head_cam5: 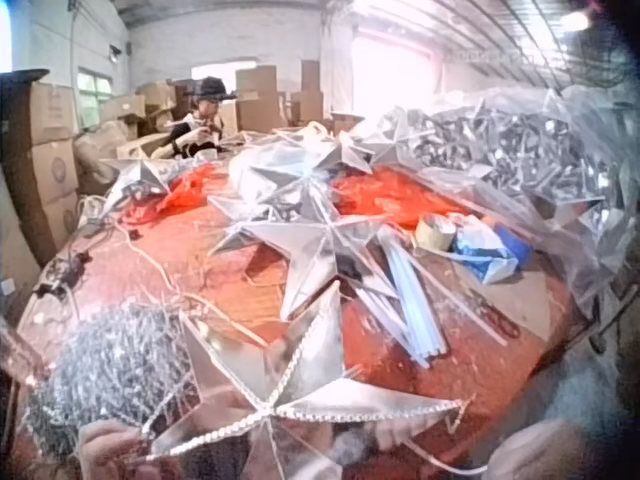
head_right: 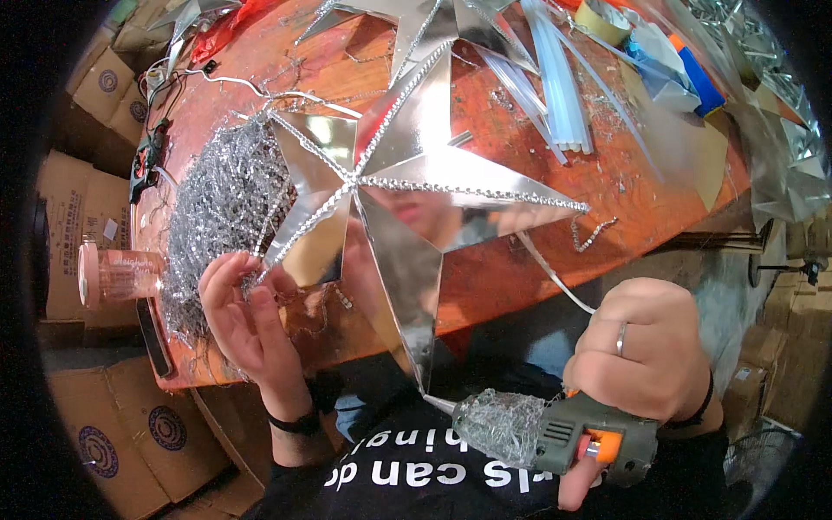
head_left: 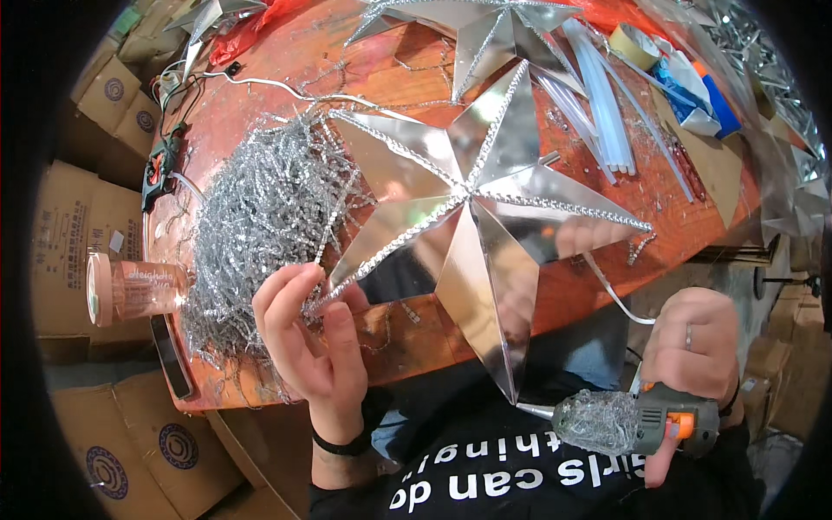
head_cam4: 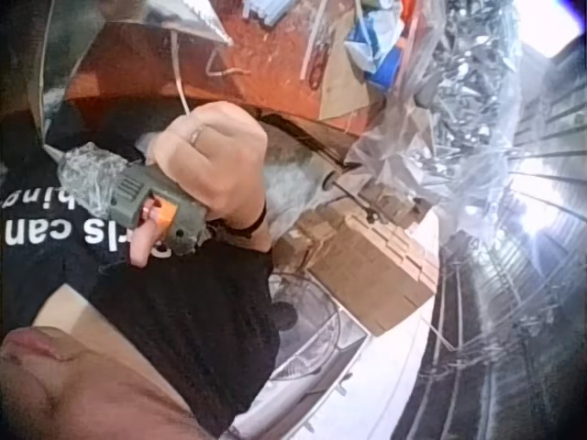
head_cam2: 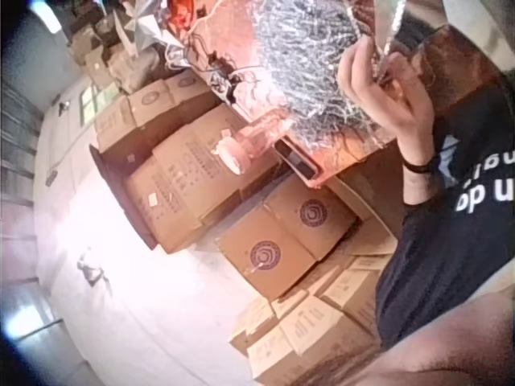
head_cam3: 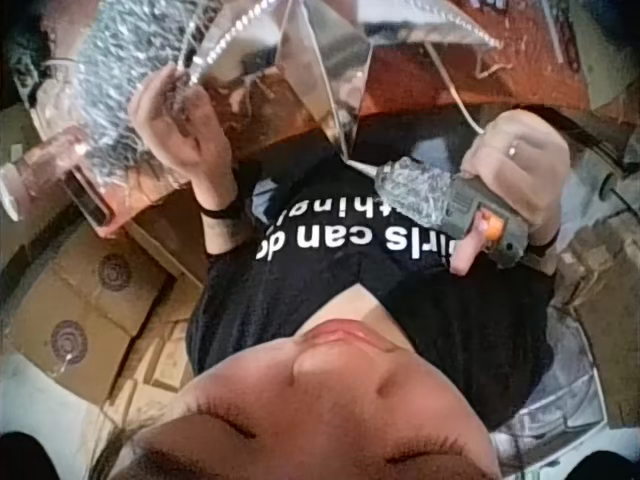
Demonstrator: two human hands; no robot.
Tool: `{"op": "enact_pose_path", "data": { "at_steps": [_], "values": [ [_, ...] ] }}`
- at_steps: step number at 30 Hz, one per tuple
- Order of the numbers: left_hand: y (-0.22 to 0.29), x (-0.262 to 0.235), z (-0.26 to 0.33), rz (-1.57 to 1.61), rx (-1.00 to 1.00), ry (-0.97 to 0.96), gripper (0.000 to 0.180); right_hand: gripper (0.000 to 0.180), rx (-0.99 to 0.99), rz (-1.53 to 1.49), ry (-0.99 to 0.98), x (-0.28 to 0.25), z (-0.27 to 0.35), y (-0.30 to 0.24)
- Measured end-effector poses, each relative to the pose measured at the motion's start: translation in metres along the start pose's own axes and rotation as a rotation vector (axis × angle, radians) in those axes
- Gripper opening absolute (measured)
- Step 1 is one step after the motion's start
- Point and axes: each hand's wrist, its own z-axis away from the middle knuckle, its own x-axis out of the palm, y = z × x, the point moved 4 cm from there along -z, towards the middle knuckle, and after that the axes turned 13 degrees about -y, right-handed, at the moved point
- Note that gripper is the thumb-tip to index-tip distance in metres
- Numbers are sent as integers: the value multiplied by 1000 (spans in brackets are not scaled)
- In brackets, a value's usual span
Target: Glue a decorative bead chain to the edges of a large star-shaped decoration using a hot glue gun.
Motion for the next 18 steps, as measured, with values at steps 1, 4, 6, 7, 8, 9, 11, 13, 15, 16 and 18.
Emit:
{"op": "enact_pose_path", "data": {
  "at_steps": [1, 4, 6, 7, 8, 9, 11, 13, 15, 16, 18],
  "values": [
    [0, 0, 0, 2, -8, 0, 28, 57, 1, 23, 22, 0, 1, 0],
    [-2, 1, 2, 18, -30, 8, 27, 45, -4, 89, 90, -1, -1, -1],
    [-3, 1, 3, 19, -25, 14, 27, 39, 50, -3, 130, -2, -4, -4],
    [-3, 1, 3, 21, -22, 18, 26, 36, 76, -48, 151, -3, -7, -6],
    [-3, 0, 3, 35, -29, 19, 26, 36, 76, -72, 161, -1, -5, -3],
    [-3, 1, 3, 49, -35, 17, 26, 35, 78, -98, 173, -1, -3, 0],
    [-2, 2, 2, 37, -26, 6, 26, 37, 90, -83, 187, -1, -3, 1],
    [-2, 1, 1, -14, 0, -14, 25, 39, 86, -27, 213, 4, -1, 5],
    [0, 3, 1, 33, -26, -5, 24, 47, 131, -34, 240, 6, -3, 4],
    [1, 3, 2, 54, -39, 1, 24, 49, 132, -25, 237, 6, -2, 5],
    [1, 3, 2, 32, -33, -1, 23, 53, 141, -5, 227, 6, -2, 5]
  ]
}}
